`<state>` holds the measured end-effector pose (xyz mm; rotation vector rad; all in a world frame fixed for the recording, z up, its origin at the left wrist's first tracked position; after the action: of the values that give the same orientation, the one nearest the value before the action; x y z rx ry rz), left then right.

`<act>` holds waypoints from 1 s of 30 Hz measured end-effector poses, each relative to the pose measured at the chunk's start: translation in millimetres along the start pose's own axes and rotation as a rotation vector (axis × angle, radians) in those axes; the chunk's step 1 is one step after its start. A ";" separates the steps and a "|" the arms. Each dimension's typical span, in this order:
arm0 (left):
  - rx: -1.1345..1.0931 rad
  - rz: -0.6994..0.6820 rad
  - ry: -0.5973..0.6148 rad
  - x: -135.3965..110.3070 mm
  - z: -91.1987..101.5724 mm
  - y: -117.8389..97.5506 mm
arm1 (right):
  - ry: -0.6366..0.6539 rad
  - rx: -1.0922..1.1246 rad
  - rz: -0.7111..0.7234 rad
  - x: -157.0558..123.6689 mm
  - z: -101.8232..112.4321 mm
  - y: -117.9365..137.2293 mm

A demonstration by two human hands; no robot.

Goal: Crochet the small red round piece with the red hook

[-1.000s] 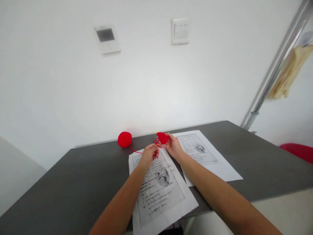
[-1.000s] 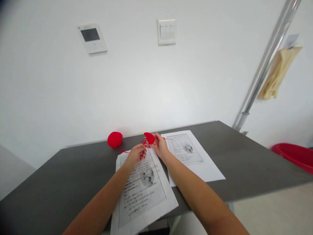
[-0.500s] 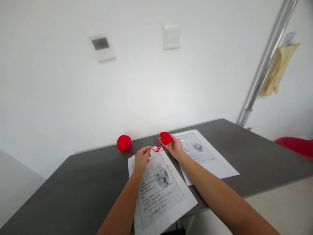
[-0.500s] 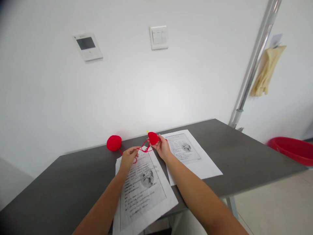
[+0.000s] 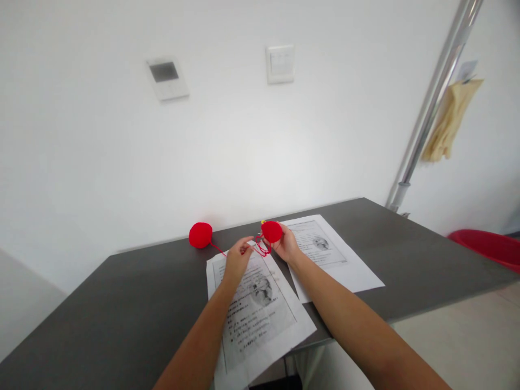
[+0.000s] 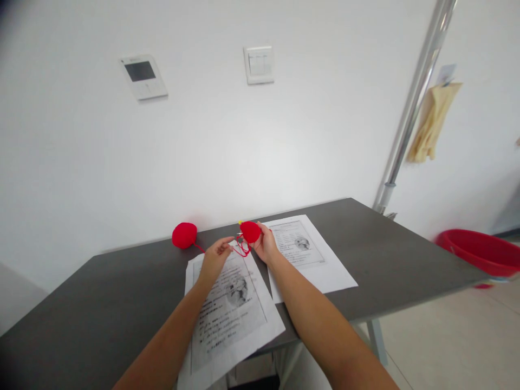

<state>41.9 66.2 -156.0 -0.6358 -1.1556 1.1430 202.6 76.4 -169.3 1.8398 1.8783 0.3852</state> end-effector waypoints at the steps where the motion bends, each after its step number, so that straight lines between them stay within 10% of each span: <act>1: 0.082 0.005 -0.122 8.1 11.7 7.6 | 0.002 -0.007 -0.007 -0.6 -0.1 -0.2; 5: 0.253 0.184 -0.407 36.5 55.4 41.3 | 0.000 -0.001 -0.031 -0.3 -0.3 -2.2; 9: 0.024 0.383 -0.404 48.6 68.3 63.4 | 0.008 0.042 -0.040 1.5 -1.0 -5.4; 22: -0.204 0.306 -0.054 33.0 32.4 47.2 | 0.045 -0.030 -0.015 2.9 1.4 -8.8; 30: 0.055 -0.096 0.191 -5.2 -7.2 4.1 | 0.001 -0.122 -0.005 0.6 0.4 -12.6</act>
<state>47.3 63.8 -163.9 -0.6265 -0.9785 1.0066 192.0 76.2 -176.2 1.7542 1.8176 0.4878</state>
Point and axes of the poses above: each hand's wrist, its own x-axis towards the middle knuckle, its own z-axis out of the back of the hand, y = z × x, the point moved 3 cm from there along x, towards the middle knuckle, and after that the axes turned 9 degrees about -y, right-handed, at the moved point
